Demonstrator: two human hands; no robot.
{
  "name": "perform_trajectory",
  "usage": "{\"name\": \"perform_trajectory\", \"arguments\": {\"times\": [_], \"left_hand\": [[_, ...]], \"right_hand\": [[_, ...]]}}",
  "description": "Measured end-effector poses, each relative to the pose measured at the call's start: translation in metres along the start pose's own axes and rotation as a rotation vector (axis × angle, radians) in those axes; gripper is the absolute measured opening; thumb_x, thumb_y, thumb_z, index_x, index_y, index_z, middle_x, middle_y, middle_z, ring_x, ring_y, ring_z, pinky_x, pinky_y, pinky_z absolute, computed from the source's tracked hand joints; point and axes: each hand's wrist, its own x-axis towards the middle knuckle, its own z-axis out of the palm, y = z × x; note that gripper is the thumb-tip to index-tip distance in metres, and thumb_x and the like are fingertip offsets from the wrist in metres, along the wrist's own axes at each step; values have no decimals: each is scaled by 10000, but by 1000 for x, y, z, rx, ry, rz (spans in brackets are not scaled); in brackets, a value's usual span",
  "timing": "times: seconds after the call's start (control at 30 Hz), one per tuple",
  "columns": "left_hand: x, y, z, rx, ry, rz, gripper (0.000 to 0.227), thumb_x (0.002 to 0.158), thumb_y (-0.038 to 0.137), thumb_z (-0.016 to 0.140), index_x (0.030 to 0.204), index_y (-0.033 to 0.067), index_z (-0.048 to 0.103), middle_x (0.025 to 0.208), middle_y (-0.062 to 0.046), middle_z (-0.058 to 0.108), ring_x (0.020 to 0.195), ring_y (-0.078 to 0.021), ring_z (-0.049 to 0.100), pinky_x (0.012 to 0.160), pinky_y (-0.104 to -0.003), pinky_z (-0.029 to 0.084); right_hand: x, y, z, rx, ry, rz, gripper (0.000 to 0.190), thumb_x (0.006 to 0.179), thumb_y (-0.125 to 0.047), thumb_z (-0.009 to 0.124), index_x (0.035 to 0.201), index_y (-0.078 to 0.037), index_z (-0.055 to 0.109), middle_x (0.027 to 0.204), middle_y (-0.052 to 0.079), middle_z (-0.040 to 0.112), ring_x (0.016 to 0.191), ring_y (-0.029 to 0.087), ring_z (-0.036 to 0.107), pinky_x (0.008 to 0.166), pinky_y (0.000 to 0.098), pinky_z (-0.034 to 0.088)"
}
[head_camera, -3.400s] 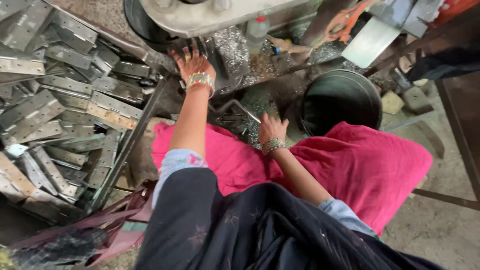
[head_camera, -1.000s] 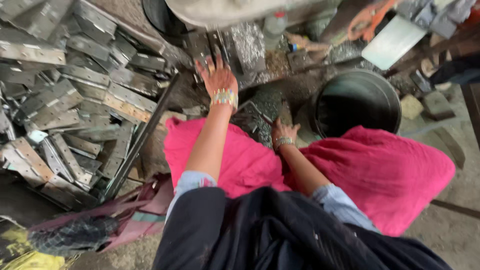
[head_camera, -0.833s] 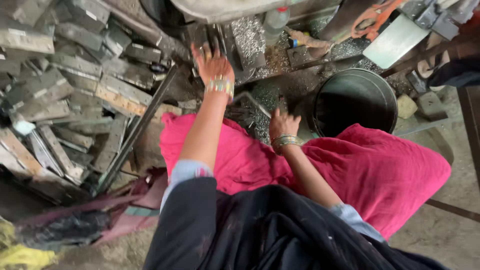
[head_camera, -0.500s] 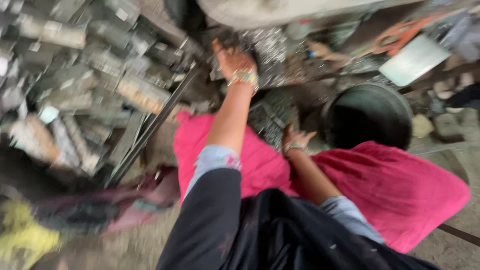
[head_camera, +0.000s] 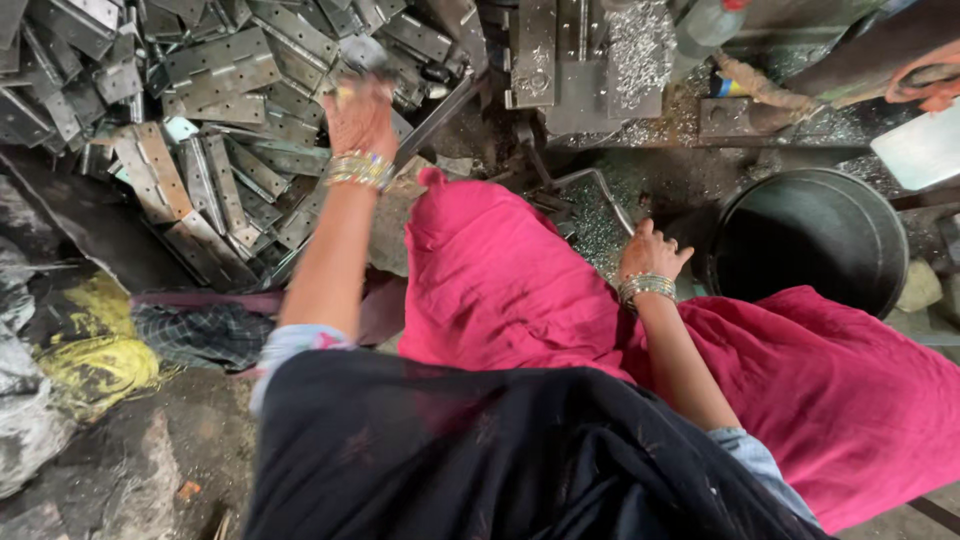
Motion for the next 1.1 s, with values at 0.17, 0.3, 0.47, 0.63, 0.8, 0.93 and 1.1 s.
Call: {"name": "perform_trajectory", "arguments": {"times": [0.17, 0.3, 0.47, 0.63, 0.8, 0.93, 1.1], "left_hand": [[-9, -24, -5, 192, 7, 497, 329, 991, 249, 526, 1249, 242, 729, 1328, -15, 666, 1280, -267, 542, 1109, -531, 354], [-5, -32, -33, 275, -120, 590, 225, 982, 269, 543, 1046, 255, 758, 1169, 8, 699, 1268, -219, 565, 1085, -502, 382], [21, 21, -79, 166, 42, 386, 177, 962, 195, 571, 993, 132, 734, 1038, -66, 705, 1086, -263, 632, 999, -467, 415], [14, 124, -123, -87, 345, 198, 292, 829, 166, 608, 1096, 90, 699, 936, -104, 687, 936, -301, 635, 883, -479, 412], [-5, 259, -74, -110, 13, 295, 198, 1107, 207, 520, 1226, 131, 659, 1073, -101, 689, 1048, -265, 633, 1039, -518, 432], [-15, 293, -46, -214, -21, 163, 298, 995, 160, 544, 1261, 137, 676, 1298, -121, 652, 1224, -290, 591, 1108, -568, 381], [-3, 290, -63, -212, -17, -94, 395, 887, 233, 557, 1242, 102, 672, 1427, -184, 568, 1384, -364, 434, 1157, -642, 178]], "right_hand": [[-12, 4, -14, 3, 77, -45, 259, 1034, -216, 455, 1224, -136, 612, 1135, 125, 744, 1100, 383, 683, 1026, 675, 353], [-4, 6, -9, 23, 81, -45, 256, 1026, -227, 472, 1226, -145, 610, 1115, 124, 744, 1061, 380, 687, 984, 648, 367], [-7, 6, 0, -6, 147, -66, 278, 993, -278, 492, 1219, -164, 607, 1043, 111, 748, 991, 343, 693, 976, 611, 379], [-7, -10, -15, 2, 69, 9, 222, 1006, -213, 480, 1169, -162, 622, 1053, 102, 749, 1022, 327, 698, 972, 592, 417], [-18, -11, -25, 64, 94, -12, 220, 992, -203, 480, 1157, -157, 619, 1039, 96, 748, 1040, 325, 695, 993, 612, 412], [-15, -5, -25, 81, 106, -10, 241, 981, -202, 502, 1195, -161, 607, 1057, 102, 746, 1039, 334, 695, 983, 605, 420], [-11, -11, -33, 106, 37, 3, 219, 956, -184, 516, 1153, -159, 607, 1040, 95, 750, 1035, 334, 693, 988, 622, 403]]}}
